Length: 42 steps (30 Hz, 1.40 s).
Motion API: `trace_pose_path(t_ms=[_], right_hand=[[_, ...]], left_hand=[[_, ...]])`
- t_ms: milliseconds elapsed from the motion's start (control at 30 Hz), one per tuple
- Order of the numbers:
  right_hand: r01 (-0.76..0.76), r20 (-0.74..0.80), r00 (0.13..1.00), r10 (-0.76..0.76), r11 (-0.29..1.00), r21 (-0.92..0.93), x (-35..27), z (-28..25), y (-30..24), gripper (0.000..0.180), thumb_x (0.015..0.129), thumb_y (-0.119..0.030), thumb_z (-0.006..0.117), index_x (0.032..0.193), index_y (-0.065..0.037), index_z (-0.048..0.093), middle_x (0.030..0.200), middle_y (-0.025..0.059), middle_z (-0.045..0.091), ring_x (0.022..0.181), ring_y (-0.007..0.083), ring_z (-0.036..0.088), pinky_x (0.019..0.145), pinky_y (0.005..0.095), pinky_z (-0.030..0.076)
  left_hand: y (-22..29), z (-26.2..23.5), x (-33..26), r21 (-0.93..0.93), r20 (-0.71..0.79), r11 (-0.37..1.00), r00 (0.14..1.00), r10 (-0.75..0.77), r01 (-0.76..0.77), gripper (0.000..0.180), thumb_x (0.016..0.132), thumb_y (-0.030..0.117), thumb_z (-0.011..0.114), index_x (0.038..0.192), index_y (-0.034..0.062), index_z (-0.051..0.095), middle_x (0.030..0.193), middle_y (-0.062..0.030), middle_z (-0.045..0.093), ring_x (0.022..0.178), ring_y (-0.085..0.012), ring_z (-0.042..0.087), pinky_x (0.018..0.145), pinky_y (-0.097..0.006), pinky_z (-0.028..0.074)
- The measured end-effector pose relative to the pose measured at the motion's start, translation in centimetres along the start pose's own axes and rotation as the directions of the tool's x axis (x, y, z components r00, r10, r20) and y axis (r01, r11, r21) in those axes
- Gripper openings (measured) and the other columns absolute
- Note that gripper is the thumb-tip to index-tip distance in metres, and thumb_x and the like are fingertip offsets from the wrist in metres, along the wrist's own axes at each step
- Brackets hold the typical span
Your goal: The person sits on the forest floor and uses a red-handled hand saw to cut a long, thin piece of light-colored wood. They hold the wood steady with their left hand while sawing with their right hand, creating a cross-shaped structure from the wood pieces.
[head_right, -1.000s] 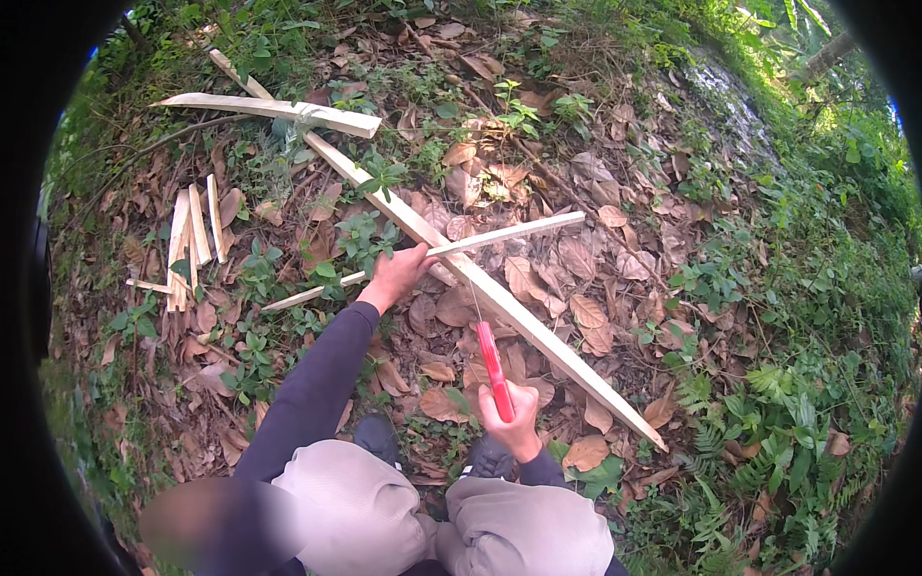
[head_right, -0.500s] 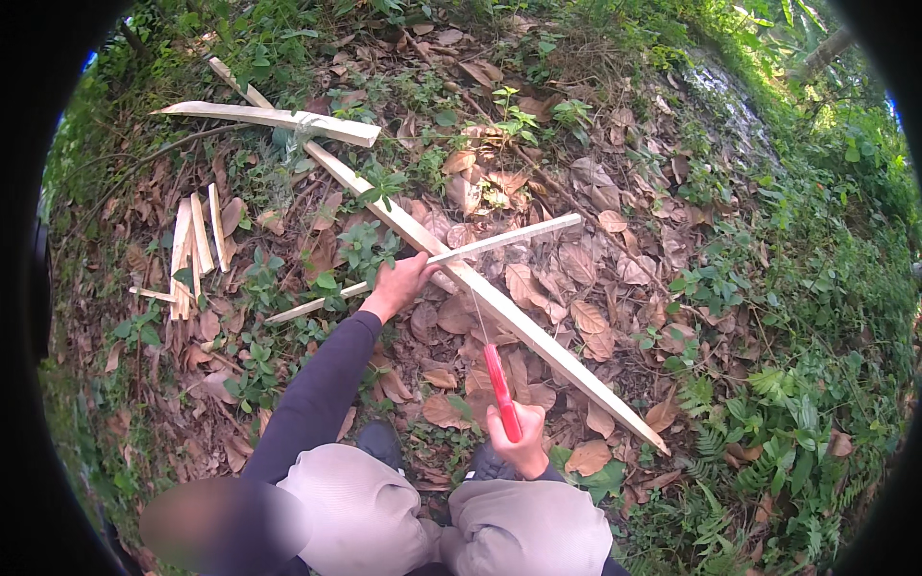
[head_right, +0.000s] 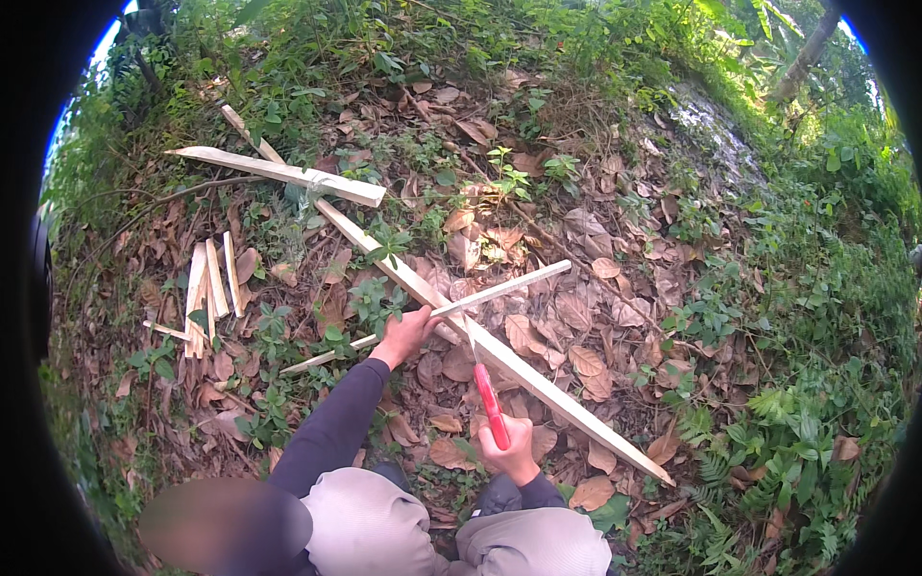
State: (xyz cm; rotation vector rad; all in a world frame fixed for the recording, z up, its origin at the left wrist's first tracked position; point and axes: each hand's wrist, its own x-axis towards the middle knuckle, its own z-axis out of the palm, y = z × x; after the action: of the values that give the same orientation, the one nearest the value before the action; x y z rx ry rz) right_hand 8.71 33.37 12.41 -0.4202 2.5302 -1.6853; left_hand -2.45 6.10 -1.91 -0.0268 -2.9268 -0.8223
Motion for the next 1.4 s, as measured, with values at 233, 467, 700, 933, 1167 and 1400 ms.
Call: trace_pose_path(t_ms=[233, 467, 700, 933, 1167, 1400], right_hand=[[-0.013, 0.021, 1.000, 0.013, 0.999, -0.035, -2.5, -1.8, 0.3, 0.030, 0.080, -0.006, 0.068, 0.058, -0.004, 0.048, 0.045, 0.0051, 0.044, 0.037, 0.0143, 0.043, 0.041, 0.0328, 0.033], [-0.062, 0.065, 0.996, 0.062, 0.998, -0.009, -3.5, -2.6, -0.4, 0.029, 0.077, -0.004, 0.067, 0.056, -0.005, 0.047, 0.044, 0.0042, 0.044, 0.035, 0.0148, 0.045, 0.041, 0.0324, 0.034], [-0.010, 0.042, 0.999, 0.009, 1.000, 0.009, 1.8, -0.1, -0.7, 0.030, 0.081, -0.007, 0.068, 0.059, -0.003, 0.049, 0.045, 0.0046, 0.042, 0.037, 0.0132, 0.041, 0.042, 0.0318, 0.032], [-0.128, 0.079, 0.989, 0.125, 0.991, 0.037, -3.2, -3.4, 0.2, 0.028, 0.079, -0.005, 0.068, 0.058, -0.004, 0.049, 0.045, 0.0047, 0.043, 0.037, 0.0130, 0.042, 0.041, 0.0331, 0.032], [-0.095, 0.132, 0.987, 0.095, 0.995, -0.008, -1.3, -3.5, -0.6, 0.028, 0.078, -0.005, 0.067, 0.058, -0.003, 0.048, 0.045, 0.0045, 0.042, 0.038, 0.0125, 0.041, 0.042, 0.0325, 0.033], [-0.070, 0.115, 0.991, 0.072, 0.997, -0.016, 2.2, -2.3, -0.2, 0.028, 0.082, -0.006, 0.066, 0.059, -0.004, 0.049, 0.047, 0.0002, 0.041, 0.041, 0.0080, 0.039, 0.042, 0.0302, 0.031]], left_hand=[[0.1, 0.7, 0.2, 0.026, 0.002, 1.000, 1.000, -0.014, 0.014, 0.034, 0.100, 0.044, 0.054, 0.094, 0.0106, 0.056, 0.070, -0.0127, 0.068, 0.066, -0.0361, 0.069, 0.057, -0.052, 0.052], [-0.1, 0.3, 0.1, -0.017, -0.064, 0.999, 0.998, 0.026, -0.027, 0.031, 0.100, 0.039, 0.057, 0.091, 0.0090, 0.057, 0.068, -0.0151, 0.067, 0.062, -0.0374, 0.067, 0.052, -0.049, 0.051], [-0.6, -0.2, 0.4, -0.010, -0.063, 0.999, 0.997, 0.038, -0.038, 0.032, 0.099, 0.039, 0.058, 0.090, 0.0089, 0.056, 0.067, -0.0157, 0.066, 0.061, -0.0368, 0.067, 0.051, -0.048, 0.051], [-0.3, 0.3, 0.1, 0.012, -0.090, 0.999, 0.995, 0.045, -0.044, 0.032, 0.099, 0.039, 0.059, 0.088, 0.0087, 0.056, 0.065, -0.0149, 0.066, 0.060, -0.0368, 0.066, 0.052, -0.048, 0.051], [-0.9, 0.3, -0.2, 0.036, -0.067, 0.997, 0.996, 0.066, -0.063, 0.031, 0.099, 0.038, 0.059, 0.089, 0.0092, 0.055, 0.065, -0.0147, 0.065, 0.061, -0.0364, 0.066, 0.052, -0.048, 0.051], [-0.2, 0.3, 0.5, -0.007, -0.066, 0.999, 0.997, 0.050, -0.050, 0.032, 0.099, 0.038, 0.058, 0.088, 0.0084, 0.054, 0.064, -0.0156, 0.065, 0.060, -0.0371, 0.066, 0.051, -0.049, 0.050]])
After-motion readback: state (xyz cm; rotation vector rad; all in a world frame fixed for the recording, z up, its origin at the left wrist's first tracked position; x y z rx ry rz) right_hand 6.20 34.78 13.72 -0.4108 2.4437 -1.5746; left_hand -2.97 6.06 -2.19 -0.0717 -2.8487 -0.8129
